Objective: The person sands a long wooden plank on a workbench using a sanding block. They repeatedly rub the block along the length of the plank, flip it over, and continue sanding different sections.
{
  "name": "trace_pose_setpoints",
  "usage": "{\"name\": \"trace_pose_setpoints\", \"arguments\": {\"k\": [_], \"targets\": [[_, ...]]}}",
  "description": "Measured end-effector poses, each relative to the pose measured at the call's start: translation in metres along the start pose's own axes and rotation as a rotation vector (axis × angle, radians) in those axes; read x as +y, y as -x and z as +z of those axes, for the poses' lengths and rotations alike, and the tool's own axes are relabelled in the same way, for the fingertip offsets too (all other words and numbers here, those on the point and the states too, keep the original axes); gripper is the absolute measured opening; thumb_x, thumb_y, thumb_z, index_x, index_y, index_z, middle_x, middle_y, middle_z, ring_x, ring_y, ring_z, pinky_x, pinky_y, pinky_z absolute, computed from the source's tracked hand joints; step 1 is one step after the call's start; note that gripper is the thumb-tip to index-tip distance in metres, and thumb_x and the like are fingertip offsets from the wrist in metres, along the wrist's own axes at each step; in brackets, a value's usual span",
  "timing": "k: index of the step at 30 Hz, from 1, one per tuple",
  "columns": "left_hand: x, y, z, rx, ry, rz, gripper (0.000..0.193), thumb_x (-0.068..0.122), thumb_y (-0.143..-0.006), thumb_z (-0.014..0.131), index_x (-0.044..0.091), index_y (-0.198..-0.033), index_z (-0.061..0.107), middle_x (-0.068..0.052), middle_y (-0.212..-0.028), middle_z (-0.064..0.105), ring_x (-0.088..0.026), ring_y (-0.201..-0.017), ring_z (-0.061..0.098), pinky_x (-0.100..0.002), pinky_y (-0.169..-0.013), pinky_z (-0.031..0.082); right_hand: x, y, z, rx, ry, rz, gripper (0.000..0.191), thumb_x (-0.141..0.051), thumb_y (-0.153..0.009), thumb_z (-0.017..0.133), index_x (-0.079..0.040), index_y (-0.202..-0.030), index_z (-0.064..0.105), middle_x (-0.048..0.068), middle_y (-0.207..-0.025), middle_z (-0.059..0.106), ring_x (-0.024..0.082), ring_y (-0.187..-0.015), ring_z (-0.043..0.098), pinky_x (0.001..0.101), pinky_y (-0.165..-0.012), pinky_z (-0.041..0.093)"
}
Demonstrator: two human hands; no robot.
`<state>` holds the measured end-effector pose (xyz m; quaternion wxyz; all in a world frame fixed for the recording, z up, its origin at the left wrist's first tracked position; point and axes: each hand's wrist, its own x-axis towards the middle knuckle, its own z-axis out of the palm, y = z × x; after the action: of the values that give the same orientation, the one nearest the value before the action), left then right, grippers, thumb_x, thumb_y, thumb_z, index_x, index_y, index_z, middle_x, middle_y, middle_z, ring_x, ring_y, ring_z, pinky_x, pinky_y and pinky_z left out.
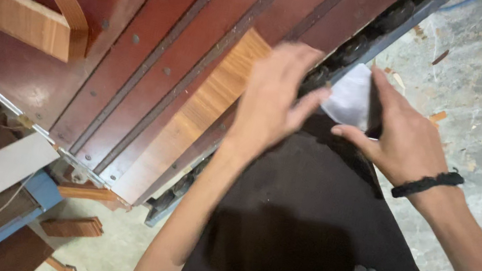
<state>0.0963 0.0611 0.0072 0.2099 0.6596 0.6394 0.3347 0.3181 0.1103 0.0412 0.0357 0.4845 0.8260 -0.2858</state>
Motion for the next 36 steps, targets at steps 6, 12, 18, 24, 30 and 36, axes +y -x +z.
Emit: {"name": "trace_pose_setpoints", "arguments": {"k": [6,12,18,24,30,36], "targets": [[0.019,0.024,0.032,-0.312,0.681,-0.898,0.025,0.019,-0.106,0.060,0.004,-0.124,0.067,-0.022,-0.109,0.073,-0.034,-0.091,0.071,-0.042,-0.083,0.058,0.005,0.015,0.004,0.004,0.064,-0.047,0.100,-0.053,-0.076,0.082,-0.001,-0.153,0.045,0.029,-0.135,0.065,0.042,-0.112,0.068,0.0474,-0.087,0.057],[-0.007,0.061,0.031,-0.103,0.149,-0.018,0.033,0.017,-0.101,0.058,0.004,-0.131,0.057,-0.021,-0.133,0.063,-0.040,-0.123,0.062,-0.047,-0.105,0.051,0.028,0.019,0.003,0.106,-0.014,0.065,0.101,-0.046,-0.082,0.088,0.003,-0.157,0.042,0.035,-0.131,0.064,0.045,-0.113,0.068,0.0498,-0.091,0.057],[0.006,0.072,0.037,-0.544,0.469,-0.367,0.051,0.025,-0.105,0.055,0.012,-0.154,0.044,-0.012,-0.137,0.068,-0.030,-0.127,0.064,-0.041,-0.112,0.049,0.025,0.017,0.021,0.215,-0.197,-0.008,0.100,-0.043,-0.087,0.089,0.004,-0.159,0.039,0.033,-0.134,0.065,0.041,-0.123,0.068,0.0471,-0.097,0.058],[0.006,0.072,0.030,-0.198,0.152,-0.096,0.043,0.021,-0.098,0.064,0.001,-0.135,0.056,-0.021,-0.132,0.064,-0.038,-0.125,0.060,-0.046,-0.107,0.049,0.016,0.015,0.035,0.238,-0.376,0.154,0.103,-0.038,-0.086,0.091,0.001,-0.162,0.034,0.029,-0.127,0.068,0.036,-0.118,0.072,0.0426,-0.095,0.057],[0.003,0.060,0.002,-0.133,0.266,-0.247,0.024,0.017,-0.102,0.067,0.005,-0.123,0.067,-0.013,-0.115,0.071,-0.030,-0.111,0.066,-0.041,-0.099,0.053,-0.004,-0.007,0.033,0.318,-0.420,-0.089,0.097,-0.031,-0.087,0.094,0.001,-0.159,0.037,0.027,-0.149,0.060,0.033,-0.133,0.068,0.0407,-0.109,0.056],[-0.033,0.022,-0.031,0.391,-0.183,-0.211,0.031,0.016,-0.099,0.074,0.008,-0.127,0.065,-0.011,-0.125,0.064,-0.031,-0.121,0.060,-0.040,-0.105,0.047,-0.046,-0.039,0.054,0.251,-0.573,-0.137,0.085,-0.018,-0.092,0.087,-0.003,-0.161,0.039,0.026,-0.159,0.054,0.035,-0.145,0.059,0.0424,-0.118,0.049]]}}
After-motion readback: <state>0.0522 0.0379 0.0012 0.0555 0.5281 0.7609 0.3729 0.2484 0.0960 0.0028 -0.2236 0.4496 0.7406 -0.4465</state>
